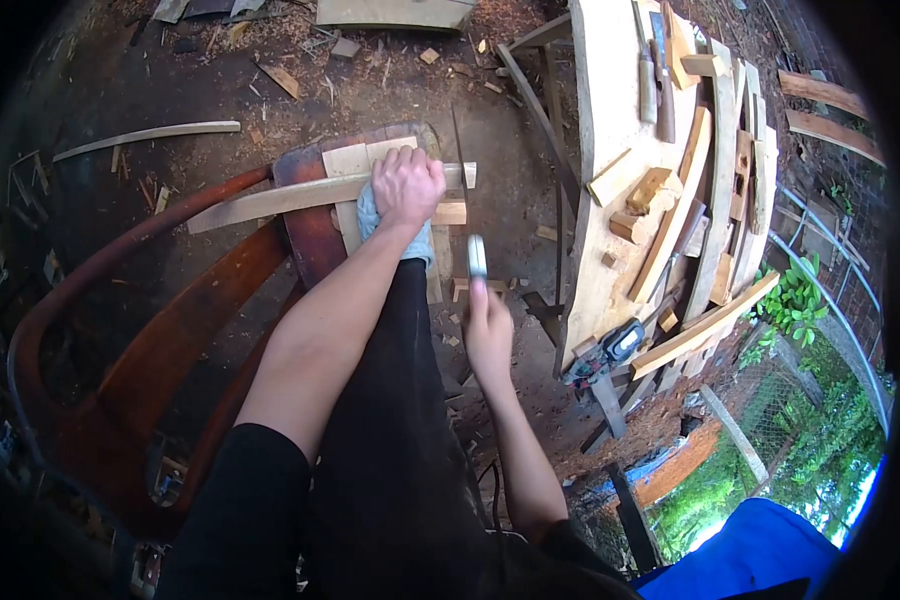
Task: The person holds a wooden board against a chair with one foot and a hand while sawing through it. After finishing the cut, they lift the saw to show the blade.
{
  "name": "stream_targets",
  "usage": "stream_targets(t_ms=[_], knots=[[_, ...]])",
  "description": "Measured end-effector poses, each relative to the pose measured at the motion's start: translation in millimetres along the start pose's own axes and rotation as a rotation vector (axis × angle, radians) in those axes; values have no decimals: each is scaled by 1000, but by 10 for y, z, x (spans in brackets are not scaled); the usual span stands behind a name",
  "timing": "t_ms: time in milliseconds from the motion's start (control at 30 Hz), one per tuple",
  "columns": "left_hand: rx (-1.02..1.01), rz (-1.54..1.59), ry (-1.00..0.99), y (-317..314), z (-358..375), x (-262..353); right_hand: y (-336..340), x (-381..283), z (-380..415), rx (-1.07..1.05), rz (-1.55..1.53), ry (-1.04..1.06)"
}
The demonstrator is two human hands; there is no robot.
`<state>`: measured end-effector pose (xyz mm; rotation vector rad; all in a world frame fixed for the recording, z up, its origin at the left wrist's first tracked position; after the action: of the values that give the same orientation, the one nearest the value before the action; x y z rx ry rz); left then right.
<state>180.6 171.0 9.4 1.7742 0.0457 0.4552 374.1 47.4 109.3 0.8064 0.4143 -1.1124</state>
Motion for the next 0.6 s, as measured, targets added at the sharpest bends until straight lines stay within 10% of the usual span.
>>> stream_targets(t_ms=[267, 600], knots=[[-29, -2, -5, -7, -11, -15, 797, -77, 1224, -131, -143, -212], [-53, -50, -19, -24, -27, 14, -418, 107, -1168, 27, 64, -91]])
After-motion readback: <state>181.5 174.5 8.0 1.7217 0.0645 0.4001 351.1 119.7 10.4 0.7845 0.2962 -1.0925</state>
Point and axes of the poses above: each hand's wrist, its own z-axis away from the middle knuckle, its own y-axis out of the back of the hand, x = y × z, the point moved 7 cm from there along -z, towards the middle knuckle, and after that the axes turned 5 degrees about -z, right-handed, at the moved point
